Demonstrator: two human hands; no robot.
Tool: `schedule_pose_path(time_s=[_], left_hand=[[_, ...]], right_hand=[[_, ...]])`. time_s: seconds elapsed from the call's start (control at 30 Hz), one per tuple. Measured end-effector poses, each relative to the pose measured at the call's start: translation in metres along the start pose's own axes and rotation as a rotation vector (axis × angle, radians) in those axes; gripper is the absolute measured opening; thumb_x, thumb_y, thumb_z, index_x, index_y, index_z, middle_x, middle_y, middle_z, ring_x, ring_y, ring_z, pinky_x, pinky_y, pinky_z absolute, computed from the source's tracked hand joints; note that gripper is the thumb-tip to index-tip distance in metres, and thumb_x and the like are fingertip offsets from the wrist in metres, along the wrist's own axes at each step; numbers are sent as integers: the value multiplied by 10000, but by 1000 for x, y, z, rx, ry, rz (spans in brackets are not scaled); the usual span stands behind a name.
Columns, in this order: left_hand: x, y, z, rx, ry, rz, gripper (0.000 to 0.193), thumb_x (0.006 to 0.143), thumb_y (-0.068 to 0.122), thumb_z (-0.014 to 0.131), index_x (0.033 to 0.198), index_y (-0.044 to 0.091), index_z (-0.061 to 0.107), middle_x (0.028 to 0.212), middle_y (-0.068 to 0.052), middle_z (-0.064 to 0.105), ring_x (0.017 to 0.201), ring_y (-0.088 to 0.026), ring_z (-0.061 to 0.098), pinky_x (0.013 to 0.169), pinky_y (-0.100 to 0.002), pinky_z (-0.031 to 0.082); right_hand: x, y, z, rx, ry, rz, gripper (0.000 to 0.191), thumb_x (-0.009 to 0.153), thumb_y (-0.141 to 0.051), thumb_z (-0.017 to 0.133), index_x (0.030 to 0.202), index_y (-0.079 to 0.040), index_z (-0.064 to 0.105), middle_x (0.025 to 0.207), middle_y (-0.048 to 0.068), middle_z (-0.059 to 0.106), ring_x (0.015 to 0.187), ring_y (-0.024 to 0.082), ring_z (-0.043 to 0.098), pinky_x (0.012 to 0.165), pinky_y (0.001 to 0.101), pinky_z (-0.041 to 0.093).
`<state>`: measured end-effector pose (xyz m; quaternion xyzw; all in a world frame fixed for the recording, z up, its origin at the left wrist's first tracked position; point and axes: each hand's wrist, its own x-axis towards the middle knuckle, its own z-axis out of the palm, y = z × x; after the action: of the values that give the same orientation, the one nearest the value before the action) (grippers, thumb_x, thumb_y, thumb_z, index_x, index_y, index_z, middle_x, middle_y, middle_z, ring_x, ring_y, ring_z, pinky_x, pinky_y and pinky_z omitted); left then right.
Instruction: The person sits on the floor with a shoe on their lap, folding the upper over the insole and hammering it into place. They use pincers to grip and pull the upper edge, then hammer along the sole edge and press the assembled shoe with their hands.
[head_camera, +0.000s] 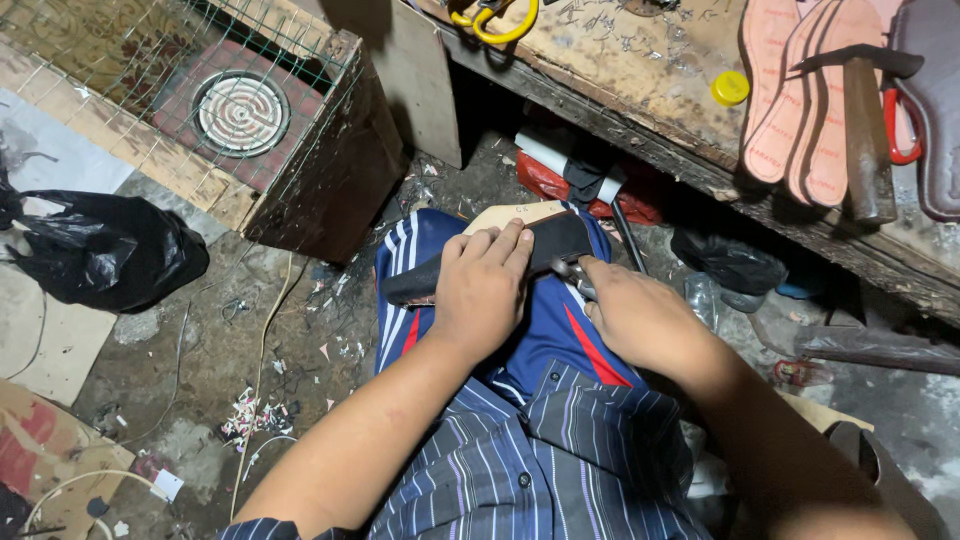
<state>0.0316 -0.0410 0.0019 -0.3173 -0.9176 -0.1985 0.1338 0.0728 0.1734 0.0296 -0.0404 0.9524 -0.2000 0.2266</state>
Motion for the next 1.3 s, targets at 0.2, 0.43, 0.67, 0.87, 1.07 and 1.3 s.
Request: schedule_pose_path(time_s=[0.2,0.43,0.67,0.87,1.07,1.3], left_hand=[[23,-16,-5,-198,-212,-216,398,790,233,779,1149,67,734,1119,-72,730,976,-293,617,856,-430,442],[26,-19,-5,-222,-118,-117,370,756,215,797,1092,70,745,1139,-51,745,937,-293,622,818,-430,456],[38,-18,-3,-225,-312,-192,419,806,264,708,1171,58,706,1168,-108,725,1036,-334,655,849,-473,482],[66,-24,9,-329,-632,-293,476,927,340,588,1358,141,614,1288,-115,671,1129,-373,642,953,-500,496],[69,-29,8,-365,-647,-243,524,933,374,577,1394,126,578,1303,-139,659,1163,-371,629,970,-482,491],[74,-25,15,-168,-645,-190,455,969,362,552,1290,45,607,1213,-174,692,1093,-377,665,1045,-595,394]], right_hand=[[17,0,27,15,288,-57,284,931,-220,619,1122,-21,552,1045,220,674,1003,421,651,855,515,511],[7,-6,32,-141,182,10,230,916,-184,569,1057,-4,538,921,233,689,893,422,692,802,522,544],[12,-12,14,-161,-18,54,295,916,-199,568,1084,42,536,838,271,709,808,475,699,748,572,542],[15,-9,12,-207,-39,29,231,947,-114,493,1122,23,557,881,257,720,854,452,709,788,550,549],[4,1,6,-262,170,-83,309,906,-88,501,1194,13,551,989,218,686,947,402,691,850,486,545],[-10,2,-1,-112,-105,80,272,957,-220,550,1177,-61,543,1039,186,699,993,389,690,869,496,537]])
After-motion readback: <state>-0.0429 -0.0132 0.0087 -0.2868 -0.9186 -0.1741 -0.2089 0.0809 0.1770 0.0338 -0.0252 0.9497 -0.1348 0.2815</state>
